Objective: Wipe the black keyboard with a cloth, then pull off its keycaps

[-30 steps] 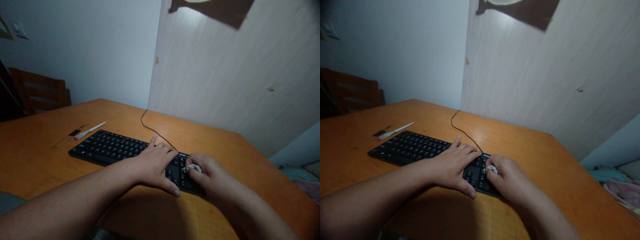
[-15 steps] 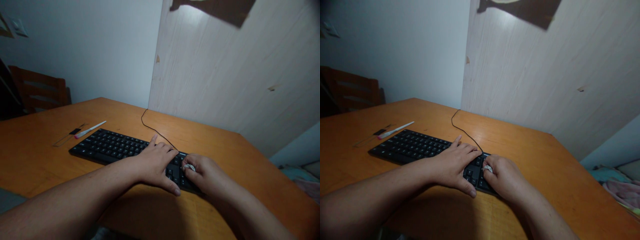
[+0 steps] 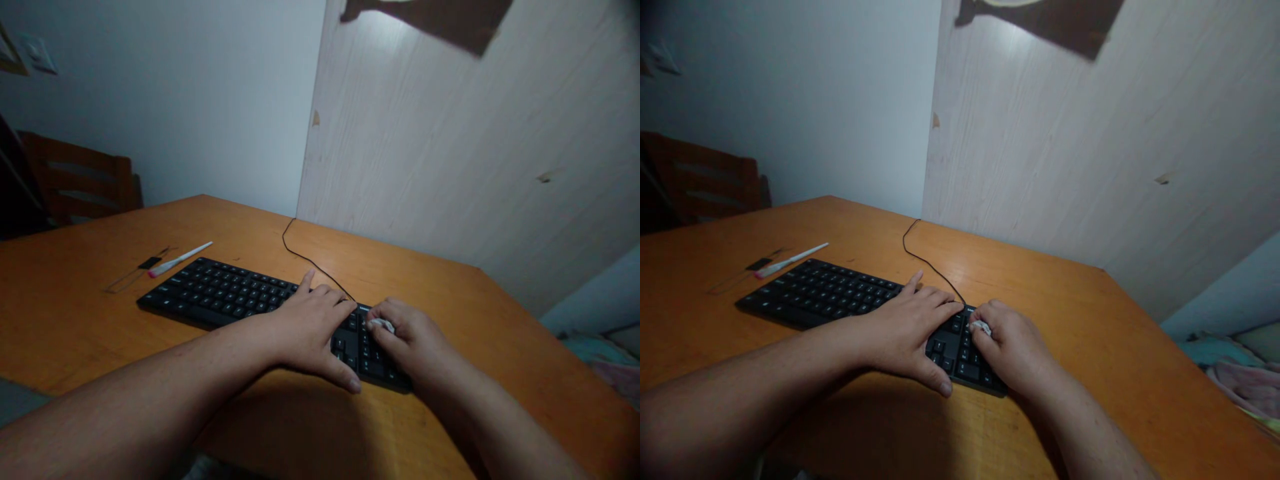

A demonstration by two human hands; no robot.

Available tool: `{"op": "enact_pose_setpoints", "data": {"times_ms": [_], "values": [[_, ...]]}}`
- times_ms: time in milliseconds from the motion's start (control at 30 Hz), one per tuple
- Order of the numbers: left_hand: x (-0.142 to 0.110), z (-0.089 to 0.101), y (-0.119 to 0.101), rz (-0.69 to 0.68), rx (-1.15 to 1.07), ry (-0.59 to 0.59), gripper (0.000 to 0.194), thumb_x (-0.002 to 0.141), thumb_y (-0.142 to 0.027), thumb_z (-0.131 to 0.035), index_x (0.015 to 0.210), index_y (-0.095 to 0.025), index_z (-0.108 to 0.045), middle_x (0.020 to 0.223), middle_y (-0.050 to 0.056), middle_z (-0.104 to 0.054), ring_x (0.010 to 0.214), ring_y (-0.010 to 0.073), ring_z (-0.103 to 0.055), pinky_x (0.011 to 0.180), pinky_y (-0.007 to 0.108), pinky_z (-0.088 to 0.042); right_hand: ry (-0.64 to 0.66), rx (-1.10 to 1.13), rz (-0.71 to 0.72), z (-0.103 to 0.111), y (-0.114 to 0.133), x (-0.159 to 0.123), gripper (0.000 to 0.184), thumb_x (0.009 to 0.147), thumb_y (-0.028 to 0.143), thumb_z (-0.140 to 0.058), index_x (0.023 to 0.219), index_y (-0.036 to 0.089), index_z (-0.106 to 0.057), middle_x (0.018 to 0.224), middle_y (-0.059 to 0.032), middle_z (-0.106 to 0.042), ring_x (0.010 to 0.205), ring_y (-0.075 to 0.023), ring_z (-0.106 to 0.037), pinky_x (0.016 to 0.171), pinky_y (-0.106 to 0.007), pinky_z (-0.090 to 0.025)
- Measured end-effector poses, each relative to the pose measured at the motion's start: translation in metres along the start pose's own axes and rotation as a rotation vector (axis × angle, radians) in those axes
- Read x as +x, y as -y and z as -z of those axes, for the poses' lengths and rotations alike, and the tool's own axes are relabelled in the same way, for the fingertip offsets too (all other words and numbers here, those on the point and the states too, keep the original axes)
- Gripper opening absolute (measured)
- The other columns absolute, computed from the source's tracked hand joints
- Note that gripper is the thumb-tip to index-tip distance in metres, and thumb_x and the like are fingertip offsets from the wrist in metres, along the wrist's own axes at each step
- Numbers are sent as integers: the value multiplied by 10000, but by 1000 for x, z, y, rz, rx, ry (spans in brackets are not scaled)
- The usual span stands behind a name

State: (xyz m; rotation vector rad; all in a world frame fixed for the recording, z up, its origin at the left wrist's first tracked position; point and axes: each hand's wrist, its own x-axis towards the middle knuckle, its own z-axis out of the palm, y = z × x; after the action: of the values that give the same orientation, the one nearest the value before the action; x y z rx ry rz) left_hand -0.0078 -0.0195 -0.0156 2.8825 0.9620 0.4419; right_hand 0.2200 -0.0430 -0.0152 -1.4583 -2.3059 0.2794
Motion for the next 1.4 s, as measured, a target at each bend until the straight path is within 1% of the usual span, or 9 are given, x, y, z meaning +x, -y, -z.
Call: {"op": "enact_pose_setpoints", "data": {"times_ms": [167, 433, 500, 600, 667, 933, 1067, 1300, 1400], "values": [[0, -1, 1, -4, 3, -5, 1051, 575, -891, -533, 1363, -198, -472, 1265, 142, -569, 1199, 376, -481, 1127, 635, -44, 91, -33, 18, 1, 5, 2, 98, 873, 214, -524, 879, 216, -622, 840, -23, -618, 774, -171, -550, 678, -277, -369], [0, -1, 0, 2, 10, -11, 1002, 611, -868, -532, 1353, -195, -482, 1263, 142, -571, 1199, 371, -482, 1125, 628, -71, 93, -10, 21, 2, 4, 2, 100, 875, 219, -527, 867, 209, -626, 830, -28, -622, 764, -171, -552, 667, -281, -374], [0, 0, 0, -3, 10, -10, 1030, 590, -882, -533, 1357, -196, -481, 1268, 141, -570, 1198, 372, -483, 1125, 630, -64, 58, 36, 27, 1, 2, 3, 108, 882, 228, -523, 867, 208, -627, 832, -29, -630, 769, -173, -559, 668, -285, -381], [0, 1, 0, -2, 7, -7, 1066, 566, -895, -535, 1366, -193, -477, 1266, 139, -573, 1188, 370, -491, 1126, 631, -56, -86, 69, -18, -2, -5, 5, 161, 919, 286, -494, 877, 204, -626, 843, -36, -624, 781, -179, -564, 682, -296, -397], [0, 1, 0, 0, 4, -5, 1067, 564, -891, -544, 1368, -193, -478, 1260, 136, -577, 1182, 367, -495, 1127, 631, -52, -131, 55, -35, -4, -8, 7, 186, 933, 315, -482, 888, 204, -624, 853, -39, -616, 790, -183, -564, 692, -302, -403], [0, 1, -1, 3, 3, 0, 1044, 574, -882, -551, 1359, -198, -480, 1260, 138, -577, 1187, 369, -492, 1130, 625, -56, 30, -51, 24, -3, -8, 10, 149, 912, 261, -512, 916, 210, -652, 885, -45, -604, 819, -184, -550, 712, -299, -395], [0, 1, -1, -1, 5, 3, 988, 611, -859, -547, 1347, -203, -489, 1254, 134, -579, 1185, 365, -494, 1126, 633, -59, 9, -88, 8, -3, -7, 10, 179, 928, 283, -499, 943, 207, -661, 885, -52, -595, 821, -186, -541, 711, -300, -389], [0, -1, 0, 2, -4, -6, 1052, 561, -891, -545, 1356, -205, -482, 1264, 144, -575, 1195, 379, -488, 1132, 635, -47, 52, -150, 41, 2, 3, 7, 146, 917, 254, -506, 879, 209, -640, 859, -51, -573, 811, -188, -533, 702, -301, -385], [0, -1, 0, 3, -7, -2, 1033, 583, -882, -538, 1360, -204, -478, 1267, 146, -573, 1194, 380, -489, 1129, 641, -50, 33, -146, 27, 3, 5, 6, 160, 927, 264, -489, 881, 207, -631, 853, -53, -573, 801, -190, -535, 692, -305, -382]]}}
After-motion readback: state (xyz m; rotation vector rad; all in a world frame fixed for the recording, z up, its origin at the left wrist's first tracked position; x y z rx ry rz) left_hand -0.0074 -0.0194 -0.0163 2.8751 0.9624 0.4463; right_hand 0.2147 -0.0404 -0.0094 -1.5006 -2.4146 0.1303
